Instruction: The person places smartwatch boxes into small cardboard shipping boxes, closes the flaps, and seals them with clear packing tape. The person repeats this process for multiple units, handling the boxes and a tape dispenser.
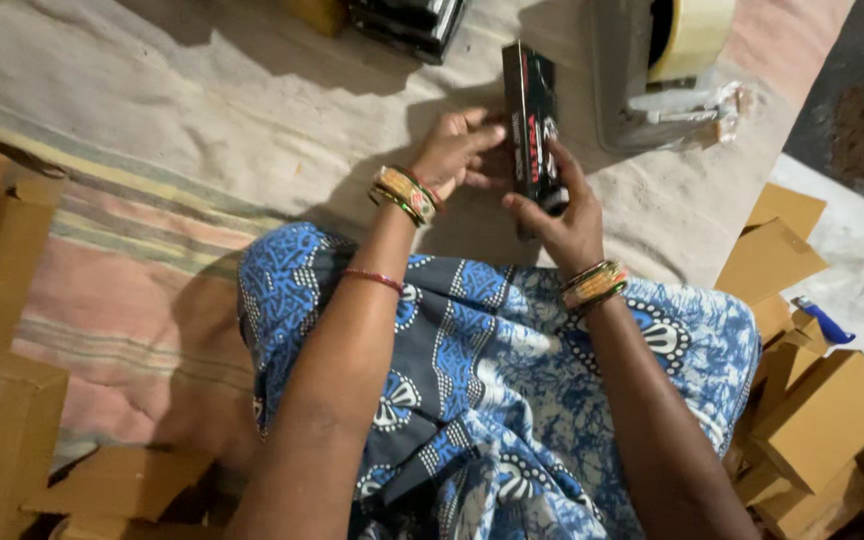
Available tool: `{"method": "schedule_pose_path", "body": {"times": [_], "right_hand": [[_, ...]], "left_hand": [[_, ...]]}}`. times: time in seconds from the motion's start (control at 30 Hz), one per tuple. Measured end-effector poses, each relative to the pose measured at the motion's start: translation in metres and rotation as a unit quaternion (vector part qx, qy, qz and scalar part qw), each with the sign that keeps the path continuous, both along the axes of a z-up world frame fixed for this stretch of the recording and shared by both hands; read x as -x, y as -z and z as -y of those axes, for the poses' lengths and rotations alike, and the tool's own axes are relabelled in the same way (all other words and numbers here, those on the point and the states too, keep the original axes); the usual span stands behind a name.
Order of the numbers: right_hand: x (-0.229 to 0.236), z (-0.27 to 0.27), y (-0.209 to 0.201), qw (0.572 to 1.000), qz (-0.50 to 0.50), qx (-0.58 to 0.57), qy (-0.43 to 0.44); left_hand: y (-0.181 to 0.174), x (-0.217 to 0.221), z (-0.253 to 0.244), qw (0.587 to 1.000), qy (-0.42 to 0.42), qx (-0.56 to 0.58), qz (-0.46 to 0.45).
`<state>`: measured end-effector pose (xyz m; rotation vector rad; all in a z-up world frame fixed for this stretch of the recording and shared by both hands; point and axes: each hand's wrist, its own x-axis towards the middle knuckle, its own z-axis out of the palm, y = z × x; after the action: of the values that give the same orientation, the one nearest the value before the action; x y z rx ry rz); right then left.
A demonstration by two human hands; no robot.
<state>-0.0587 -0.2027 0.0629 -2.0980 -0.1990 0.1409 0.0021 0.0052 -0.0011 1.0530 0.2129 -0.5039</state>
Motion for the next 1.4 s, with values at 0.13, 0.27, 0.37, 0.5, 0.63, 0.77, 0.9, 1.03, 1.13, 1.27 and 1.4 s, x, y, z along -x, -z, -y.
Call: {"method": "schedule_pose_path", "body": {"times": [0.13,0.27,0.37,0.5,0.63,0.77,0.9,1.03,1.13,1.27,1.4], "right_hand": [[-0.003,0.002,0.003,0.974,-0.085,-0.207,-0.031],[0.002,0.008,0.002,0.95,-0.189,-0.248,0.024],[-0.001,0.005,0.001,0.964,-0.118,-0.239,-0.014],[-0.003,0.006,0.001,0.973,-0.086,-0.214,-0.017],[-0.002,0.007,0.002,0.993,-0.009,-0.115,-0.006],[-0.002,0.006,0.001,0.988,-0.048,-0.145,0.009],[-0.001,0.002,-0.002,0.995,0.032,-0.097,-0.018],[0.003,-0.002,-0.006,0.982,-0.03,-0.183,-0.03],[0.004,-0.003,-0.006,0.969,-0.074,-0.234,-0.023],[-0.003,0.003,-0.001,0.931,-0.06,-0.36,0.006],[-0.012,0.017,-0.003,0.977,0.004,-0.208,0.047]], "left_hand": [[-0.008,0.005,0.001,0.992,-0.014,0.014,0.128],[-0.027,0.016,0.003,0.996,0.013,0.065,0.066],[-0.038,0.015,0.0,0.996,0.023,0.068,0.046],[-0.025,0.011,-0.002,0.996,0.01,0.005,0.088],[0.008,0.003,-0.004,0.98,-0.046,-0.093,0.168],[0.019,0.0,-0.009,0.967,-0.07,-0.177,0.171],[-0.002,0.006,-0.01,0.996,-0.056,0.022,0.062],[-0.025,0.011,-0.004,0.994,-0.026,-0.028,0.105],[-0.03,0.01,-0.006,0.982,-0.03,-0.082,0.167],[-0.032,0.009,-0.017,0.993,-0.063,0.056,0.08],[-0.056,0.006,-0.029,0.975,-0.126,0.166,0.072]]}}
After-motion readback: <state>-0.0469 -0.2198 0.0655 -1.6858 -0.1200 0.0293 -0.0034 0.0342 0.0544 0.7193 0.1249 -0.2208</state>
